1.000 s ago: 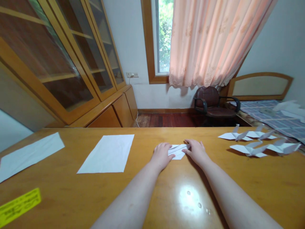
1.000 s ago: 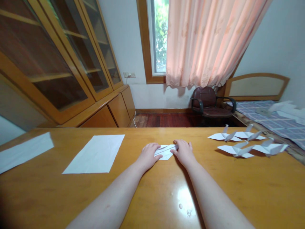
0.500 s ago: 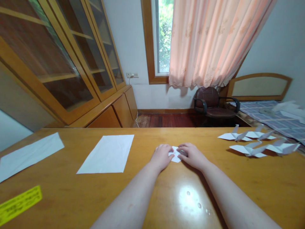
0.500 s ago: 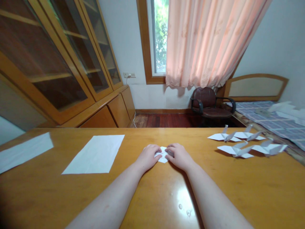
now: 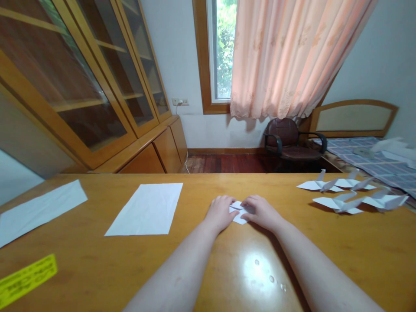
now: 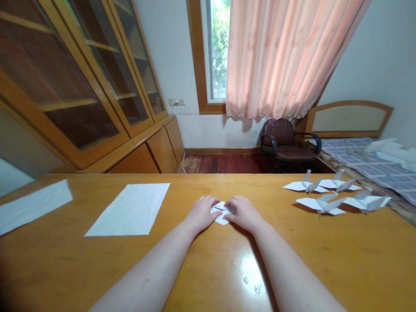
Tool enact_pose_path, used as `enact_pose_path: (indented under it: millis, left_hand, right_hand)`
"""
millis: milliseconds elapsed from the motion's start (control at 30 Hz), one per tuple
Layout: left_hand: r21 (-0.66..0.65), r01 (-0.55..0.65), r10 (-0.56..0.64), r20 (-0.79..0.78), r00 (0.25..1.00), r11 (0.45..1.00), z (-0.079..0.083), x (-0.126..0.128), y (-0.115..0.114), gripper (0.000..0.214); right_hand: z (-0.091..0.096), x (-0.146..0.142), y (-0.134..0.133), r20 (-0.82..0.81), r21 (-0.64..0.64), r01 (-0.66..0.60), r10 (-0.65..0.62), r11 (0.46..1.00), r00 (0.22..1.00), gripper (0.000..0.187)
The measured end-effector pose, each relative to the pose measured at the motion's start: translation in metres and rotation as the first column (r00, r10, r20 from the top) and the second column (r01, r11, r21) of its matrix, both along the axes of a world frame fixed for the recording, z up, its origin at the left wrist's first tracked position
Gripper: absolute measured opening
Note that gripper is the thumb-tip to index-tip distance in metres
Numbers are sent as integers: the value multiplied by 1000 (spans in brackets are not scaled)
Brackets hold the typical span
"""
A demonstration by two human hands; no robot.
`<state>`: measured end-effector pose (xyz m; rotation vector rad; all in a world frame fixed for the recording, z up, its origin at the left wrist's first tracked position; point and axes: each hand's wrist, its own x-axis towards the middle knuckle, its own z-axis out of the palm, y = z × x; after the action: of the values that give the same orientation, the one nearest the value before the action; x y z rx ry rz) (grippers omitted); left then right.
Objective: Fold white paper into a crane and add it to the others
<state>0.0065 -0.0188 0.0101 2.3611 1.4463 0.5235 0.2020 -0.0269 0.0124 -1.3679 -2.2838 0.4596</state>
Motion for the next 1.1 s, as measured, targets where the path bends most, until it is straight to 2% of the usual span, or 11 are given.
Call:
enact_pose_path:
  millis: [300,467,633,767,867,1000,1100]
  left_hand:
    - [33,-33,33,5,999,999,4,1,0,22]
    - [-6,-26,27,73,997,1000,7,2,-2,25]
    - [-79,-51,58,94,994,996,2,2,0,21]
    - [-130,-127,142,112,984,983,-2,3,2,36]
    - [-99,-115,123,77,989,988,-1,2,2,30]
    - [-5,-56,57,49,997,998,1,2,2,18]
    - [2,-37,37,55,998,999,3,2,1,15]
  right_hand:
    - [-4,-2,0,-44,-12,58,-59,998,997,29]
    - [-4,-1,0,-59,-18,13,-14,1000,998,25]
    - [-3,-1,0,-88,-26,-42,40,999,995,18]
    - [-3,-1,-1,-108,-42,-42,37,998,993,17]
    - [-3,-2,-1,-116,-37,-35,30,999,993,17]
    - [-4,-4,-2,-116,-35,23,-27,999,993,31]
    - [-5,-4,-2,-106,-51,91,-96,995,990,46]
